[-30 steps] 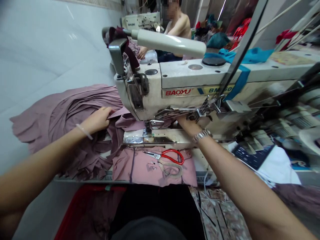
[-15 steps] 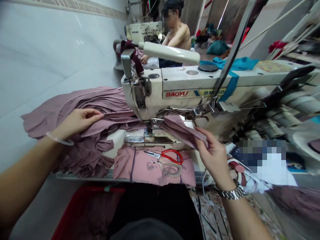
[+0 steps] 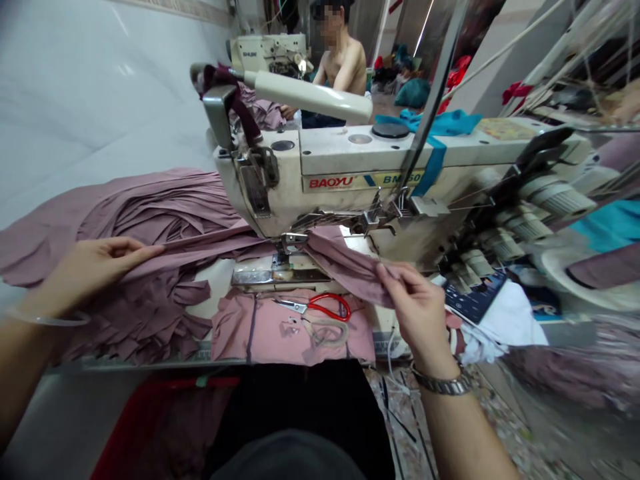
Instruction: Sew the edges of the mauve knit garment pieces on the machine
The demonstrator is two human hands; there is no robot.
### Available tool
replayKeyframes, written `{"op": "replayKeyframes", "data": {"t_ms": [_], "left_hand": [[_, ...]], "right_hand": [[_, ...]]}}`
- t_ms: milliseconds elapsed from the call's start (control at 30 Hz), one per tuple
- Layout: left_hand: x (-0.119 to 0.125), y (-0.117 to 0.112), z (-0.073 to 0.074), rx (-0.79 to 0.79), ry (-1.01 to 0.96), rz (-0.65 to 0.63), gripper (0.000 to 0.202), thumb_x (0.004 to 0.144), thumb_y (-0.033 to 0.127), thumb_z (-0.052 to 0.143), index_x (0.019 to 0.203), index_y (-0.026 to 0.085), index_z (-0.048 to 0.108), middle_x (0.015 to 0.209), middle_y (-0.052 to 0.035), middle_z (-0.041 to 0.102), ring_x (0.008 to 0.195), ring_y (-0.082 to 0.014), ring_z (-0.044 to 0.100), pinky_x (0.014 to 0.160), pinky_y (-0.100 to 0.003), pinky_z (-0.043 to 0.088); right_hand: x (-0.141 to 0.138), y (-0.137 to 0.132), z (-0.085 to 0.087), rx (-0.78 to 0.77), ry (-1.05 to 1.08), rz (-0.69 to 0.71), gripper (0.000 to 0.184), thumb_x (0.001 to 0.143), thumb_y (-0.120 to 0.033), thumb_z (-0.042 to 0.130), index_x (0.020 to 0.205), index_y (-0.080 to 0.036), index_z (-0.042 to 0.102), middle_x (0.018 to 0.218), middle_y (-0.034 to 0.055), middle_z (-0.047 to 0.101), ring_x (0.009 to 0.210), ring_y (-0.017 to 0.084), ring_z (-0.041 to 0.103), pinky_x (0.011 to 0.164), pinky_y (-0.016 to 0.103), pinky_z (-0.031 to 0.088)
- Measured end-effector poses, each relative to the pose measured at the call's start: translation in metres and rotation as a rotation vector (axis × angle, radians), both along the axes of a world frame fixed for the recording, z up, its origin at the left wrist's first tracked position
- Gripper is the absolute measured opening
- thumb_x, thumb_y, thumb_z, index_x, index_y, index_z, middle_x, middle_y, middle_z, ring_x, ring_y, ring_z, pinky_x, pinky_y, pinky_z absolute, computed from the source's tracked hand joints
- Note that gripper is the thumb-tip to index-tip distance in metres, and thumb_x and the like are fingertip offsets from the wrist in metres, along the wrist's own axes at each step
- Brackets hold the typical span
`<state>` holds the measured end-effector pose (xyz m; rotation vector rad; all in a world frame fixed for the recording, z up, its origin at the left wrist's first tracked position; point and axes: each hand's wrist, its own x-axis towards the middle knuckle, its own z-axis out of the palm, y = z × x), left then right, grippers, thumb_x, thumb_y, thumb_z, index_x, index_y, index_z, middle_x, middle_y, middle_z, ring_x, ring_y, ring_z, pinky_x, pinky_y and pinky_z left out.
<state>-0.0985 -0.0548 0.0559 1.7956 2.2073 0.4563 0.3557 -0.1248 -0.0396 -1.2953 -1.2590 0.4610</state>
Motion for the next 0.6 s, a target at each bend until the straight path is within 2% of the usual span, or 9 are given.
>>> {"op": "replayKeyframes", "data": {"t_ms": [67,133,200,233,300,367,433,533,600], "left_hand": [[0.009,-0.003,0.002,0.048,-0.044,0.021,0.045,0.069,0.067,0.064,0.074,0.023,0.069,0.057,0.0063,0.058,0.058,-0.0127,0.047,0.053,-0.020,0.033],[0.035,-0.007,-0.002,0.081,-0.191,-0.100,0.042,0.075,0.062,0.061,0.078,0.022,0.070,0.068,0.0031,0.065,0.062,-0.0142,0.053,0.056,-0.021,0.039],[0.069,-0.010,-0.018,0.073,-0.332,-0.435,0.037,0.082,0.054,0.058,0.096,0.022,0.072,0.090,-0.0025,0.072,0.074,-0.0177,0.062,0.064,-0.025,0.047],[0.086,-0.011,-0.029,0.044,-0.330,-0.680,0.039,0.083,0.049,0.060,0.111,0.023,0.068,0.105,-0.0057,0.071,0.083,-0.0199,0.065,0.071,-0.028,0.051],[0.114,-0.012,-0.057,0.210,-0.116,-1.005,0.049,0.084,0.040,0.064,0.128,0.019,0.058,0.123,-0.0133,0.064,0.106,-0.0252,0.061,0.088,-0.035,0.050],[0.127,-0.012,-0.082,0.424,0.169,-1.044,0.043,0.089,0.026,0.059,0.131,0.020,0.055,0.126,-0.0151,0.061,0.113,-0.0271,0.058,0.090,-0.040,0.049],[0.129,-0.014,-0.097,0.583,0.348,-0.988,0.036,0.091,0.017,0.054,0.127,0.020,0.057,0.122,-0.0140,0.062,0.109,-0.0269,0.058,0.087,-0.041,0.049],[0.127,-0.020,-0.100,0.672,0.392,-0.996,0.022,0.092,0.014,0.051,0.110,0.017,0.063,0.117,-0.0122,0.064,0.102,-0.0238,0.060,0.085,-0.038,0.049],[0.129,-0.025,-0.096,0.659,0.381,-1.016,0.019,0.094,0.014,0.048,0.100,0.017,0.065,0.114,-0.0109,0.065,0.098,-0.0218,0.060,0.084,-0.036,0.049]], "right_hand": [[-0.010,0.003,0.002,0.033,0.200,0.025,0.023,0.091,-0.039,0.054,0.099,-0.022,0.066,0.090,0.0042,0.069,0.083,0.018,0.066,0.073,0.034,0.054],[-0.032,0.007,0.007,0.080,0.134,0.126,0.033,0.098,-0.040,0.038,0.109,-0.024,0.063,0.095,0.0049,0.070,0.084,0.017,0.067,0.072,0.035,0.056],[-0.060,0.011,0.010,0.099,-0.197,0.307,0.038,0.100,-0.041,0.033,0.112,-0.024,0.064,0.101,0.0061,0.070,0.086,0.017,0.067,0.076,0.035,0.056],[-0.072,0.014,0.011,0.093,-0.316,0.400,0.034,0.097,-0.042,0.043,0.111,-0.023,0.066,0.105,0.0073,0.070,0.093,0.020,0.067,0.082,0.036,0.055],[-0.085,0.020,0.009,0.135,-0.701,0.511,0.040,0.091,-0.040,0.055,0.123,-0.016,0.062,0.122,0.0130,0.063,0.110,0.026,0.060,0.094,0.042,0.051],[-0.083,0.026,0.005,0.186,-1.088,0.470,0.053,0.089,-0.033,0.059,0.136,-0.010,0.051,0.132,0.0189,0.056,0.116,0.031,0.054,0.095,0.047,0.048],[-0.070,0.031,0.001,0.201,-1.335,0.377,0.052,0.090,-0.022,0.055,0.140,-0.009,0.046,0.124,0.0199,0.058,0.106,0.029,0.055,0.086,0.045,0.050],[-0.055,0.034,0.000,0.271,-1.418,0.378,0.044,0.091,-0.012,0.048,0.135,-0.011,0.052,0.106,0.0161,0.064,0.093,0.024,0.057,0.077,0.039,0.049],[-0.056,0.033,0.000,0.378,-1.395,0.433,0.038,0.091,-0.013,0.048,0.128,-0.007,0.057,0.112,0.0179,0.063,0.103,0.025,0.055,0.082,0.040,0.048]]}}
